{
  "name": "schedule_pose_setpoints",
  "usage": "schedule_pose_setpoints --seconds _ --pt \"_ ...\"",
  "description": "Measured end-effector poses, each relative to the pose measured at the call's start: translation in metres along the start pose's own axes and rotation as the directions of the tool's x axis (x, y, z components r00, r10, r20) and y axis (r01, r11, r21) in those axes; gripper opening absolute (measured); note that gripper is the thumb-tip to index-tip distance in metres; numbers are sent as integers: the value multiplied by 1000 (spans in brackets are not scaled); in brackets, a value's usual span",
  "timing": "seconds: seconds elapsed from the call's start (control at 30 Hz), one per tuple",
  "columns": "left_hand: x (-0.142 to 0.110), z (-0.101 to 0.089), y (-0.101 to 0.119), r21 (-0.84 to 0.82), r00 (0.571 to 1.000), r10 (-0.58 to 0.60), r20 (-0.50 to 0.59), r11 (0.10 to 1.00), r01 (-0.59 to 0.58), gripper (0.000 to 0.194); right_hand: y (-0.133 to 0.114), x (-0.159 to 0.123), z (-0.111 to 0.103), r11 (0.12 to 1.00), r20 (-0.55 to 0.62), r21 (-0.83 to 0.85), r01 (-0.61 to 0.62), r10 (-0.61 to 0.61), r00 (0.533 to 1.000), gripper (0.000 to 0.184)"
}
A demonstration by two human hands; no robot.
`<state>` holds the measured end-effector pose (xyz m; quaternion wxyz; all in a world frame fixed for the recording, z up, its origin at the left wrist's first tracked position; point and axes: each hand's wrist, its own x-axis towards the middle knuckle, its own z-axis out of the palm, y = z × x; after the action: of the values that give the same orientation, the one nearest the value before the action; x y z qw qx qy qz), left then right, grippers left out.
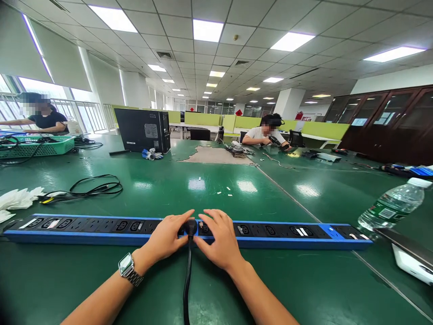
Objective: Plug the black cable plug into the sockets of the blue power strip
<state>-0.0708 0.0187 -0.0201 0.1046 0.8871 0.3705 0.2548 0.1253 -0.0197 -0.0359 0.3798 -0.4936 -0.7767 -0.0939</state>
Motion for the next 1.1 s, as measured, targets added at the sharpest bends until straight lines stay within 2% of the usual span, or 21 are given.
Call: schedule_pose_setpoints --seconds 0.07,0.13,0.17,0.23,0.3,0.37,0.5,0.6,0.87,1.0,1.1 --pt "-2 2 -1 21 1000 -9 10 1000 9 83 -11 10 7 1000 61 16 19 -20 998 36" --pt "-3 4 -1 33 999 -34 8 999 34 90 -17 16 11 999 79 34 28 -31 996 29" --pt "-3 5 -1 34 999 -45 9 998 45 90 -17 17 11 999 46 42 23 -25 999 27" --pt "-3 5 -1 25 998 -58 13 998 58 90 -12 16 5 998 -113 55 -24 30 993 26" --pt "-3 5 0 11 998 -56 17 998 56 91 1 9 -5 992 -282 70 -103 119 952 26" --pt "-3 3 1 -3 998 -60 22 998 60 90 20 -2 -18 984 -330 69 -162 176 927 25" --pt "-4 1 3 -13 996 -87 34 996 88 86 57 -28 -34 980 -208 2 -198 194 959 23" --pt "-4 1 4 -11 996 -84 19 996 84 82 70 -36 -37 984 -142 -40 -174 167 976 26" --pt "-4 1 5 12 995 -95 13 995 95 76 68 -30 -40 995 -67 -56 -83 79 995 23" --pt "-5 1 6 16 995 -94 13 995 94 75 68 -34 -39 991 -74 -96 -96 90 993 23" --pt "-2 5 10 15 998 -64 -14 998 65 68 67 -35 -40 990 -79 -130 -56 46 996 25"
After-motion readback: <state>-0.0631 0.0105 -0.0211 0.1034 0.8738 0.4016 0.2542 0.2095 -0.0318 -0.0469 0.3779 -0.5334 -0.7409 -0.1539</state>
